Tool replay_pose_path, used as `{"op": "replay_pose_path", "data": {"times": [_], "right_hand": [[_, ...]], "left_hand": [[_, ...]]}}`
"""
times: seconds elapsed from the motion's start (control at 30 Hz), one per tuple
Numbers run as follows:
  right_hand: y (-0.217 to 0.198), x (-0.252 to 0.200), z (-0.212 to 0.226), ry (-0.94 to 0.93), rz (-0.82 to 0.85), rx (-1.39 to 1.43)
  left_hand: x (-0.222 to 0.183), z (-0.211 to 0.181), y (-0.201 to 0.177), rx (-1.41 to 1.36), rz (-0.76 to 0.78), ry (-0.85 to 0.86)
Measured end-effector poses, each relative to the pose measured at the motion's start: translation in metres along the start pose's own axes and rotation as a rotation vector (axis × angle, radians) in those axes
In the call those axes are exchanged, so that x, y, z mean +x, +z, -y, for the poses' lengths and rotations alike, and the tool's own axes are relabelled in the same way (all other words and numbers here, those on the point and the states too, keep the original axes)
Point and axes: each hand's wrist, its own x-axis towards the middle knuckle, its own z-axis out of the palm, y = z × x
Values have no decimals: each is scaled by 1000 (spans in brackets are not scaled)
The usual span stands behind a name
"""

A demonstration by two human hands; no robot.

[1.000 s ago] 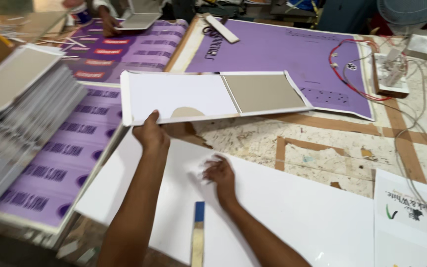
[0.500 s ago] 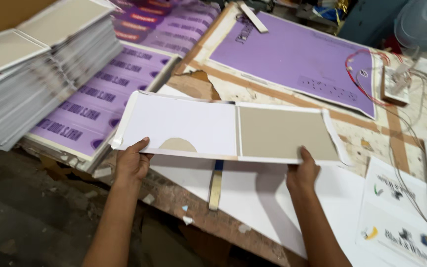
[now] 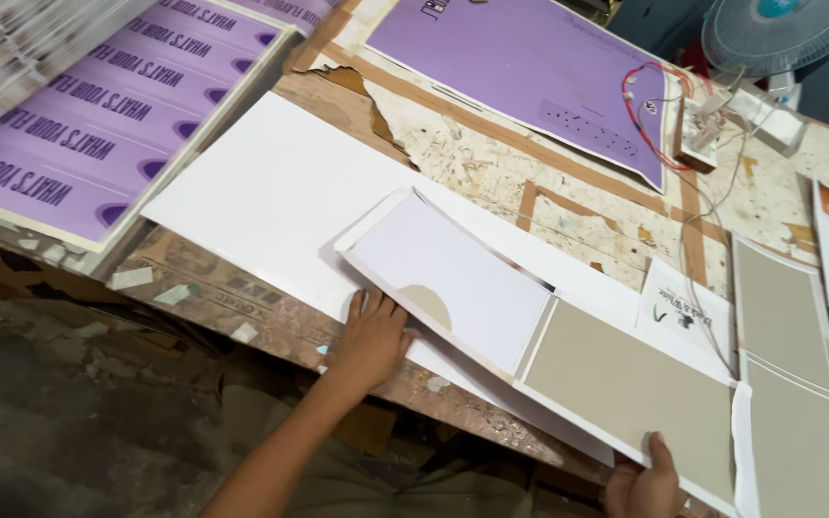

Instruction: The person aligns printed sheets on a workbench and uses a blue-handled tool to press along the fold lines, then stacks the finished units. The person repeats this process for multiple sheets, handling them one at a time.

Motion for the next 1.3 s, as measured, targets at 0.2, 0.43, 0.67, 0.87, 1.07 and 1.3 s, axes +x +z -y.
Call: {"op": "replay_pose_path", "data": {"times": [0.2, 0.43, 0.67, 0.87, 1.07, 1.3], "right_hand": [[-49, 30, -30, 74, -67, -91], [-78, 23, -83, 259, 161, -251], [20, -42, 6, 177, 975, -1333], [205, -31, 29, -643, 1214, -1273], [410, 38, -75, -659, 1343, -1253], [473, 53, -113, -678, 1315, -1241]], "left_hand": [[10, 41, 10, -347, -426, -333], [-11, 118, -37, 251, -608, -505], [-10, 69, -14, -216, -719, -440], [25, 64, -10, -212, -808, -326], [25, 66, -11, -235, -747, -410], [29, 64, -19, -173, -787, -415]]}}
